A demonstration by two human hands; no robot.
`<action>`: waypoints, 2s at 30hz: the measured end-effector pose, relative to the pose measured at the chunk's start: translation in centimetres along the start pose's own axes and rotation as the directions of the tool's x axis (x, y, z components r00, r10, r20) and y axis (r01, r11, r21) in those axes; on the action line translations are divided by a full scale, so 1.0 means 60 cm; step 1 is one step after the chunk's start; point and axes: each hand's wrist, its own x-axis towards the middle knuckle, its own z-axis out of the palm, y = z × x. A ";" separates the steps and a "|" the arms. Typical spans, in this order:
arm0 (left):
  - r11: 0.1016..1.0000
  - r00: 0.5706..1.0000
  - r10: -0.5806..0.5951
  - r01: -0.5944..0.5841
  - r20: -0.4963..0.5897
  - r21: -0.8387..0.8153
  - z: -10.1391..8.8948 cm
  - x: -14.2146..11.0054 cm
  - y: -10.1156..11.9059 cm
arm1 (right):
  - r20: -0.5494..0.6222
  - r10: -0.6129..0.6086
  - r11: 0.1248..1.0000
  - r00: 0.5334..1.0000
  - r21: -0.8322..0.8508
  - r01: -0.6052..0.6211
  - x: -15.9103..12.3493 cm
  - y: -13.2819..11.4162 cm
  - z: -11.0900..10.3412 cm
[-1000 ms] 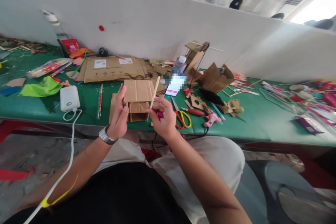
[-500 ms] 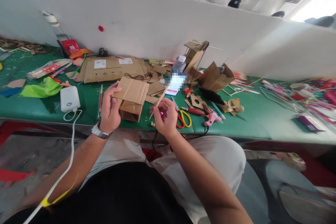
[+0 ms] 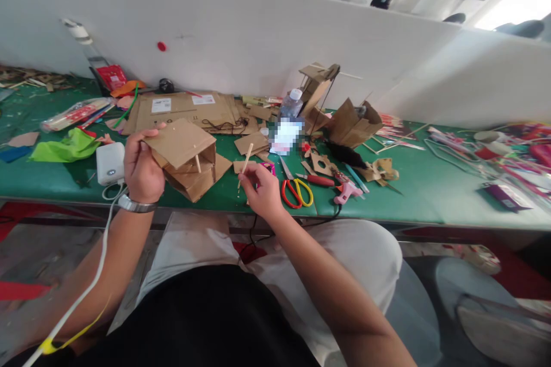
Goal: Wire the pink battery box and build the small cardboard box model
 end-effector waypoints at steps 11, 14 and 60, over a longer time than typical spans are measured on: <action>0.999 0.999 -0.008 0.007 -0.034 -0.037 -0.031 0.010 -0.029 | 0.057 0.164 0.985 0.985 -0.057 -0.161 0.008 0.026 0.007; 0.991 0.989 0.077 -0.062 -0.129 0.119 -0.036 -0.005 -0.032 | 0.071 0.193 0.979 0.979 -0.081 -0.188 0.009 0.031 0.009; 0.985 0.982 -0.044 0.074 -0.186 0.157 -0.054 -0.129 0.016 | 0.293 0.440 0.680 0.849 -0.726 -0.101 0.027 -0.002 0.038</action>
